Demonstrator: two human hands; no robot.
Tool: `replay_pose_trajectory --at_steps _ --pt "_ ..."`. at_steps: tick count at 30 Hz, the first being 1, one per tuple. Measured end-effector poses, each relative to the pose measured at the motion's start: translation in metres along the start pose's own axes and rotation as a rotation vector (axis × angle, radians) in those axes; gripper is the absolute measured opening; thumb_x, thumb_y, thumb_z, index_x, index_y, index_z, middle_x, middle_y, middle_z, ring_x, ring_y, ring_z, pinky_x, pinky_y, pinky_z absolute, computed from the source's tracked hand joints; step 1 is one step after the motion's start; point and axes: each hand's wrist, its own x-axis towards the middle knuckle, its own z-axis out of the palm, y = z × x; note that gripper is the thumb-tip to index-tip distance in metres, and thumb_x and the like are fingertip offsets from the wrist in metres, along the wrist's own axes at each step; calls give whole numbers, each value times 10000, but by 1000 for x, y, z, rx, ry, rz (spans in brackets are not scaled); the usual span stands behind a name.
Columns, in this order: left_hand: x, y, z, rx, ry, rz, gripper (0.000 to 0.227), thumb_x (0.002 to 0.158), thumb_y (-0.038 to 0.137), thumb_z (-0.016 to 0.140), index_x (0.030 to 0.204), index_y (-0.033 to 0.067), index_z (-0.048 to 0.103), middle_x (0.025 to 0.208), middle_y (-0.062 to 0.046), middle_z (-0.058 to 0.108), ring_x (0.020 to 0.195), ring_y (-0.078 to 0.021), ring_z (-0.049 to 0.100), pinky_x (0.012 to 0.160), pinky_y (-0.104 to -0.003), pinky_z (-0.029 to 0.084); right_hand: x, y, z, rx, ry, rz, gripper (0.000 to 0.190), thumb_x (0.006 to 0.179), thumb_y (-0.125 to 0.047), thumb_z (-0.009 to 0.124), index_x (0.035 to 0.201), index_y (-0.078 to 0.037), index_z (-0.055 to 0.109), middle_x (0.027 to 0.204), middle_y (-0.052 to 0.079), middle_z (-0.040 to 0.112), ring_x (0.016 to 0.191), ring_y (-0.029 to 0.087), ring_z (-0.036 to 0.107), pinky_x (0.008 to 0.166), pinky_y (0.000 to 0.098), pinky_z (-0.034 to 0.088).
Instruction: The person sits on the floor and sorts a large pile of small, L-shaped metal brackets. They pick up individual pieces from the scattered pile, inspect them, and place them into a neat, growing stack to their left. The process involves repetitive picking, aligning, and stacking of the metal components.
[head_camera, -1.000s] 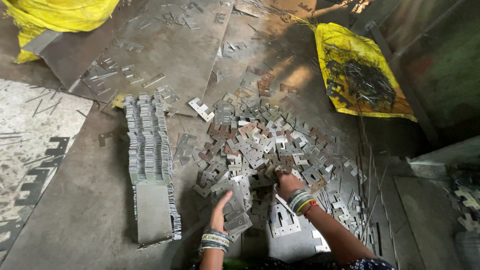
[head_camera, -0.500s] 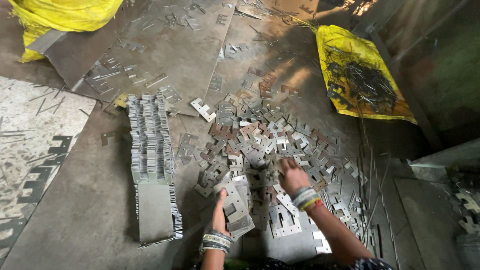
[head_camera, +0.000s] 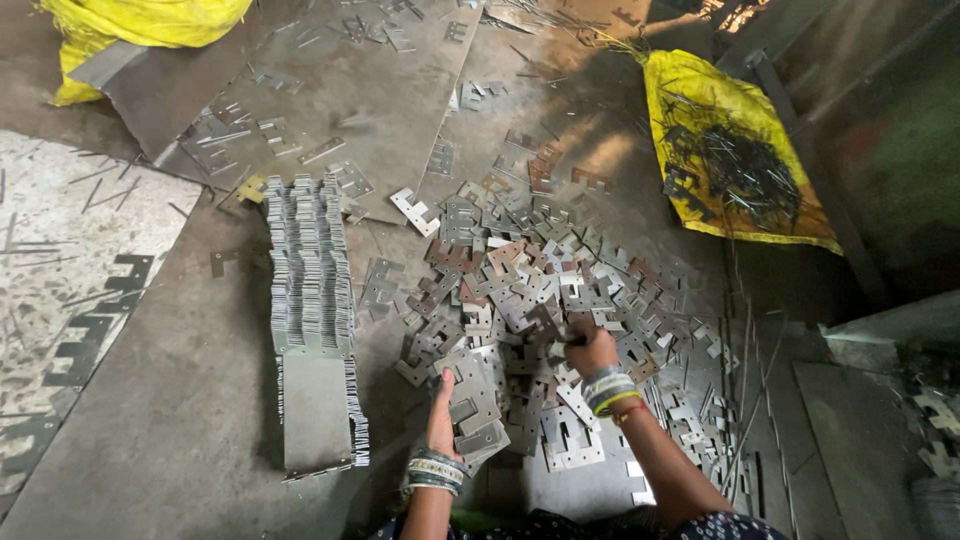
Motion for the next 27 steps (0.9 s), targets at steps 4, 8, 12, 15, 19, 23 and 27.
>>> replay_pose_trajectory --at_steps 4,8,12,15,19,23,27 --pt "-1 0 1 -68 -51 8 805 778 665 698 1366 121 614 1184 -81 705 970 -249 686 807 -451 583 -51 -82 -24 -225 11 -610 288 782 -79 739 1065 -93 686 1014 97 703 817 246 724 644 345 630" --pt "-14 8 10 -87 -72 -18 657 789 595 700 1262 140 660 1062 -68 735 841 -226 722 725 -408 607 -58 -100 -21 -456 39 -861 462 729 -165 761 1145 -33 611 1096 154 629 894 338 705 740 431 610" --pt "-24 13 14 -19 -96 -10 527 812 493 757 1156 99 696 899 -78 724 707 -216 706 645 -389 598 -42 -43 32 -847 -483 -476 576 840 -51 594 1395 34 462 1348 269 557 786 358 718 687 461 617" --pt "-27 16 17 16 -69 8 515 791 436 791 1161 90 696 901 -67 724 712 -200 705 643 -374 593 -43 -5 47 -1059 -449 -714 615 890 -149 558 1430 105 412 1119 260 670 854 332 726 656 438 625" --pt "-29 21 19 95 109 -3 571 759 451 757 1239 151 683 1024 -17 763 832 -132 761 719 -340 626 -56 -25 20 -963 -445 -557 327 1075 -177 457 1311 41 515 1071 204 716 834 297 740 594 407 627" --pt "-18 15 13 -24 -25 14 598 786 446 783 1261 96 686 1011 -69 729 799 -190 712 695 -379 606 -76 -92 -35 -742 -374 -256 354 988 -191 515 1300 -35 571 1038 173 731 792 302 748 683 432 635" --pt "-8 6 1 -66 -128 8 592 845 519 753 1247 92 670 1001 -88 713 791 -219 689 678 -402 593 -88 -122 -54 -417 71 -1181 281 865 -24 554 1140 -61 599 1168 169 720 1103 325 733 1034 569 572"
